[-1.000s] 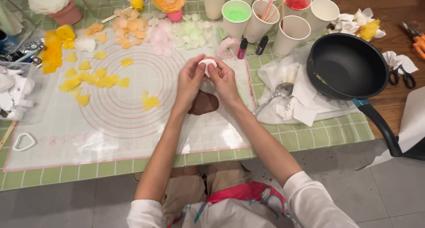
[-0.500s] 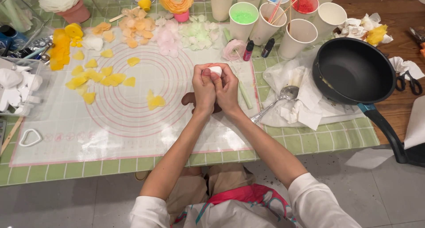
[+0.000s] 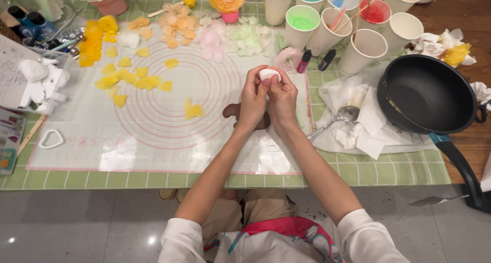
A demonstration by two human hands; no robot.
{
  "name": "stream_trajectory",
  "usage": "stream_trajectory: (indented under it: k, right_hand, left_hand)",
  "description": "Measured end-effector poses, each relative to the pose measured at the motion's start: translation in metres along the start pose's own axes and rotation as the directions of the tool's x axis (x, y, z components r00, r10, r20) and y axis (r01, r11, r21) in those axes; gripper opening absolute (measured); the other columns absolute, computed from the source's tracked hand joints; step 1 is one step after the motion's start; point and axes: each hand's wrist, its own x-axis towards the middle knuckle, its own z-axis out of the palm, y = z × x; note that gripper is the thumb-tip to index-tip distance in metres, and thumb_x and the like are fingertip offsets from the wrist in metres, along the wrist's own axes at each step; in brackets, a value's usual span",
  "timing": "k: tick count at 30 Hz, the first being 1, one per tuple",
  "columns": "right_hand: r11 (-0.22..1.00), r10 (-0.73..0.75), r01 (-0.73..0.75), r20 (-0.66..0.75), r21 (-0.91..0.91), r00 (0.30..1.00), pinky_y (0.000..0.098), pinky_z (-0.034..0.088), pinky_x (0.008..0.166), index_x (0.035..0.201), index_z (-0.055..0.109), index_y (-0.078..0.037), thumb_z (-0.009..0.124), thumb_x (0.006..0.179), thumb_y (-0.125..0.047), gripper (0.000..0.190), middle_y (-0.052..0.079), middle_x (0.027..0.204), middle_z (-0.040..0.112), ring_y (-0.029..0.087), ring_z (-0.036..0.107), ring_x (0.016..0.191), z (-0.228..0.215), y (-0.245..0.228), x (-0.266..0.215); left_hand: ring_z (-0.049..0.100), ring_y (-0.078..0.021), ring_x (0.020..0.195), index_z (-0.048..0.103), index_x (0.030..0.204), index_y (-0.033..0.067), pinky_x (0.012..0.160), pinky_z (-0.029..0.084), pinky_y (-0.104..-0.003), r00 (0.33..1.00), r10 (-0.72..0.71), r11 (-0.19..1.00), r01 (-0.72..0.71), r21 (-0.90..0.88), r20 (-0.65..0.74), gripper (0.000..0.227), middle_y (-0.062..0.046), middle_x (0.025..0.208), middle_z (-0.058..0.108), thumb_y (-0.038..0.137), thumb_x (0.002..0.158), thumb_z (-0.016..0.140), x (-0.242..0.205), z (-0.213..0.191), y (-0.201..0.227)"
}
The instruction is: Shaping and cutting wax components for candle flower decorations.
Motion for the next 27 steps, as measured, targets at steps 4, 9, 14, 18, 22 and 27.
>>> stream_trajectory:
  k: [4,9,14,18,22,27]
  right_hand:
    - [0.992,0.124,-0.124,-0.009,0.007,0.992,0.0306,0.057,0.09,0.133,0.058,0.002,0.053,0.108,-0.02,0.034,0.014,0.111,0.07,0.019,0.069,0.098,-0.001,-0.002,-0.007]
    - [0.933,0.301,-0.304,0.043,0.191,0.953,0.034,0.054,0.097,0.133,0.057,-0.001,0.049,0.11,-0.027,0.036,0.011,0.116,0.068,0.02,0.067,0.107,-0.014,0.003,-0.005]
    - [0.967,0.237,-0.237,0.021,0.094,0.971,0.0328,0.056,0.094,0.137,0.055,-0.001,0.05,0.108,-0.023,0.036,0.011,0.116,0.069,0.019,0.068,0.105,0.016,-0.02,-0.012]
    - [0.999,0.038,-0.036,0.066,-0.03,0.997,0.0311,0.057,0.095,0.136,0.057,0.004,0.057,0.108,-0.015,0.034,0.013,0.116,0.07,0.019,0.07,0.103,0.009,-0.008,-0.007]
    - [0.988,0.006,-0.001,0.033,-0.157,0.999,0.0257,0.054,0.093,0.135,0.061,0.004,0.061,0.108,-0.014,0.033,0.008,0.116,0.07,0.011,0.066,0.103,0.02,-0.008,-0.014]
    - [0.947,-0.06,0.076,0.063,-0.312,0.996,0.0234,0.054,0.093,0.13,0.063,0.004,0.066,0.104,-0.011,0.03,0.008,0.116,0.072,0.01,0.067,0.105,0.02,-0.006,-0.015]
  left_hand:
    - [0.065,-0.0229,0.091,0.057,0.131,0.005,0.078,0.054,-0.033,0.993,0.056,0.984,-0.036,0.177,-0.105,0.027,-0.014,0.099,0.067,0.008,0.105,0.056,-0.006,0.006,0.007]
    - [0.071,-0.0358,0.092,0.057,0.124,0.005,0.078,0.055,-0.041,0.957,0.258,0.924,-0.203,0.325,-0.136,0.029,-0.021,0.099,0.071,-0.004,0.097,0.05,-0.01,0.008,0.024]
    - [0.067,-0.0266,0.09,0.059,0.124,0.0043,0.079,0.054,-0.036,0.975,0.193,0.964,-0.168,0.206,-0.109,0.023,-0.016,0.1,0.069,0.004,0.101,0.054,-0.004,-0.001,0.019]
    - [0.055,-0.0114,0.092,0.059,0.128,0.0043,0.082,0.049,-0.027,0.997,0.073,0.989,-0.071,-0.131,0.012,0.025,-0.005,0.104,0.063,0.02,0.108,0.058,0.001,-0.008,0.016]
    - [0.053,-0.0091,0.088,0.059,0.126,0.005,0.077,0.046,-0.024,0.999,0.018,0.994,-0.021,-0.107,-0.029,0.026,-0.003,0.099,0.061,0.023,0.108,0.056,0.001,-0.008,0.01]
    - [0.055,-0.0092,0.088,0.059,0.117,0.0032,0.077,0.048,-0.025,0.991,-0.006,0.985,-0.017,-0.169,-0.133,0.018,-0.004,0.099,0.063,0.018,0.111,0.05,0.0,-0.006,-0.001]
